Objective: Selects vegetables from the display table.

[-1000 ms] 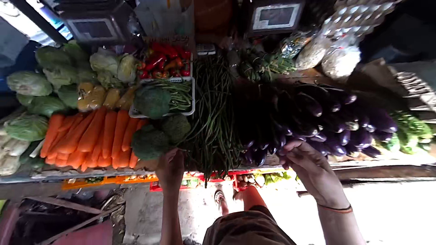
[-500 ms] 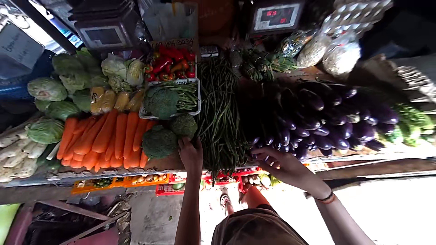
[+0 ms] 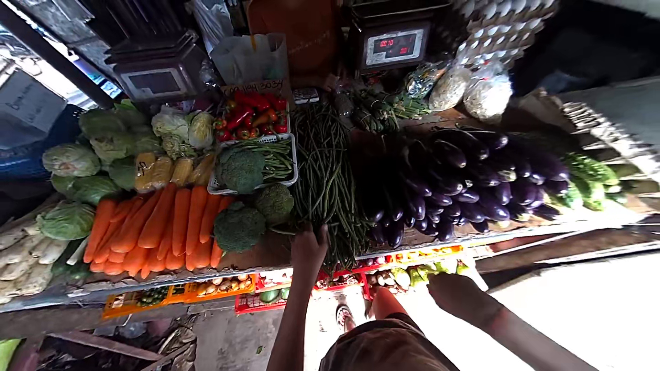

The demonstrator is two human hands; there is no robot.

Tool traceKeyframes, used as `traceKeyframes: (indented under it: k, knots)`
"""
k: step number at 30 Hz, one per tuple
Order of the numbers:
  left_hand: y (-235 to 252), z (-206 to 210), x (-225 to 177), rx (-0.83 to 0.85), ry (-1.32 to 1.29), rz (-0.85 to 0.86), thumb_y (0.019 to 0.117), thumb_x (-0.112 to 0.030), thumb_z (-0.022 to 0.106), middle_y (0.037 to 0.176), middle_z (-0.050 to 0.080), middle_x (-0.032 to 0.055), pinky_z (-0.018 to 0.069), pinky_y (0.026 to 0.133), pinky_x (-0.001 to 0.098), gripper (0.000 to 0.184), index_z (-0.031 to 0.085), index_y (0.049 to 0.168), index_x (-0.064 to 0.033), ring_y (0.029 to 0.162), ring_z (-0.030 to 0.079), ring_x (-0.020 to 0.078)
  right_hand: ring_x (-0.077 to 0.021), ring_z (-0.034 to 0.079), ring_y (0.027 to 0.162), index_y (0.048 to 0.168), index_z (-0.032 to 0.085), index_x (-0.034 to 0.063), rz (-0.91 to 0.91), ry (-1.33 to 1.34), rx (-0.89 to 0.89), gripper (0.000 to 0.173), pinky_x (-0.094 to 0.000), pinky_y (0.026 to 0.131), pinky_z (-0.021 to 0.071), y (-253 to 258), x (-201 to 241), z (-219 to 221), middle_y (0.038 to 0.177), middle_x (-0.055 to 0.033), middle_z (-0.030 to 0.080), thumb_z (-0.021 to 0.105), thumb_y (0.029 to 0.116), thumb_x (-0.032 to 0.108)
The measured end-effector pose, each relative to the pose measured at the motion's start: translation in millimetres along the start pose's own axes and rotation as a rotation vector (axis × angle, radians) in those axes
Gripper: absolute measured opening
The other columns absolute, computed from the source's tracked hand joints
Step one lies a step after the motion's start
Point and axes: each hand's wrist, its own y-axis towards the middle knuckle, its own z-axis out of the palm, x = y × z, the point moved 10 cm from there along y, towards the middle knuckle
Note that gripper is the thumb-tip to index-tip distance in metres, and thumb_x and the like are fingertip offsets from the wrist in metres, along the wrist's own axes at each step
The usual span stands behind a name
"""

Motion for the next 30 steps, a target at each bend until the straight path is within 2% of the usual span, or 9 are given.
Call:
traceKeyframes:
  k: [2,3,5,6,9,15,21,27,30]
  knots:
    - [-2,-9,31,-0.068,-0.050,-0.021,0.1060,-0.053,0.045,0.112,0.074,0.0194,0.0528,0.092,0.0618,0.054,0.071,0.127,-0.0103,0.106,0.070,0.0388,-0.0479,0.066,0.109,0.141,0.052,0.0012,-0.005,0.033,-0.217,0.042,-0.0643,0.088,0.0517,-4,-8,-32,0.120,-0.0281,0.066,0.050,0.1055,0.023]
    - [-1,-18,48,-0.153,-0.095,-0.006,0.1044,-0.053,0.050,0.106,0.075,0.0188,0.0535,0.090,0.0625,0.052,0.075,0.117,-0.0089,0.101,0.072,0.0380,-0.0445,0.070,0.096,0.142,0.054,0.0084,-0.113,0.117,-0.319,0.044,-0.0619,0.082,0.0541,-21,-9,-54,0.106,-0.0247,0.071,0.051,0.1055,0.031]
    - [3,-30,82,-0.308,-0.200,0.015,0.1007,-0.046,0.061,0.099,0.074,0.0201,0.0542,0.088,0.0616,0.047,0.075,0.104,-0.0009,0.095,0.072,0.0376,-0.0205,0.063,0.057,0.118,0.068,0.0124,-0.548,0.361,-0.482,0.034,-0.0407,0.054,0.0540,-74,-5,-85,0.070,-0.0072,0.065,0.055,0.1037,0.040]
    - [6,-33,93,-0.338,-0.247,0.000,0.0996,-0.041,0.065,0.101,0.073,0.0207,0.0534,0.089,0.0602,0.044,0.072,0.107,0.0017,0.095,0.071,0.0369,-0.0062,0.055,0.049,0.102,0.070,0.0115,-0.837,0.494,-0.497,0.029,-0.0260,0.046,0.0487,-105,0,-93,0.063,0.0013,0.059,0.058,0.1024,0.038]
    - [18,-33,96,-0.330,-0.322,-0.015,0.1017,-0.032,0.064,0.111,0.074,0.0174,0.0567,0.093,0.0503,0.037,0.070,0.119,0.0005,0.100,0.073,0.0293,0.0038,0.055,0.056,0.091,0.073,0.0082,-1.393,0.649,-0.034,0.028,-0.0145,0.051,0.0465,-158,25,-83,0.066,0.0049,0.063,0.063,0.1018,0.032]
    - [40,-18,72,-0.265,-0.178,-0.246,0.1000,-0.057,0.057,0.099,0.074,0.0184,0.0542,0.086,0.0599,0.056,0.074,0.104,-0.0040,0.099,0.071,0.0363,-0.0017,0.052,0.049,0.093,0.074,0.0050,-1.364,0.511,0.146,0.031,-0.0210,0.045,0.0426,-147,50,-57,0.059,0.0021,0.058,0.065,0.0999,0.033]
    - [34,-18,70,-0.491,-0.476,-0.023,0.0959,-0.019,0.070,0.090,0.075,0.0147,0.0546,0.083,0.0512,0.020,0.077,0.101,-0.0006,0.084,0.071,0.0261,-0.0001,0.053,0.051,0.098,0.076,0.0056,-1.409,0.546,0.088,0.030,-0.0184,0.046,0.0436,-153,45,-56,0.062,0.0020,0.061,0.064,0.1012,0.033]
    - [36,-9,76,-0.522,-0.378,-0.075,0.1034,-0.040,0.059,0.084,0.072,0.0174,0.0535,0.076,0.0603,0.042,0.074,0.100,-0.0014,0.082,0.070,0.0352,-0.0037,0.061,0.057,0.112,0.075,0.0067,-1.402,0.571,0.081,0.030,-0.0225,0.053,0.0534,-153,47,-56,0.071,-0.0005,0.068,0.062,0.1023,0.032]
    - [37,-4,81,-0.635,-0.414,0.012,0.1044,-0.036,0.059,0.082,0.070,0.0177,0.0537,0.075,0.0578,0.040,0.073,0.095,0.0011,0.078,0.069,0.0331,-0.0004,0.056,0.054,0.110,0.074,0.0048,-1.438,0.597,0.030,0.026,-0.0177,0.050,0.0475,-154,47,-63,0.069,0.0000,0.066,0.062,0.1031,0.027]
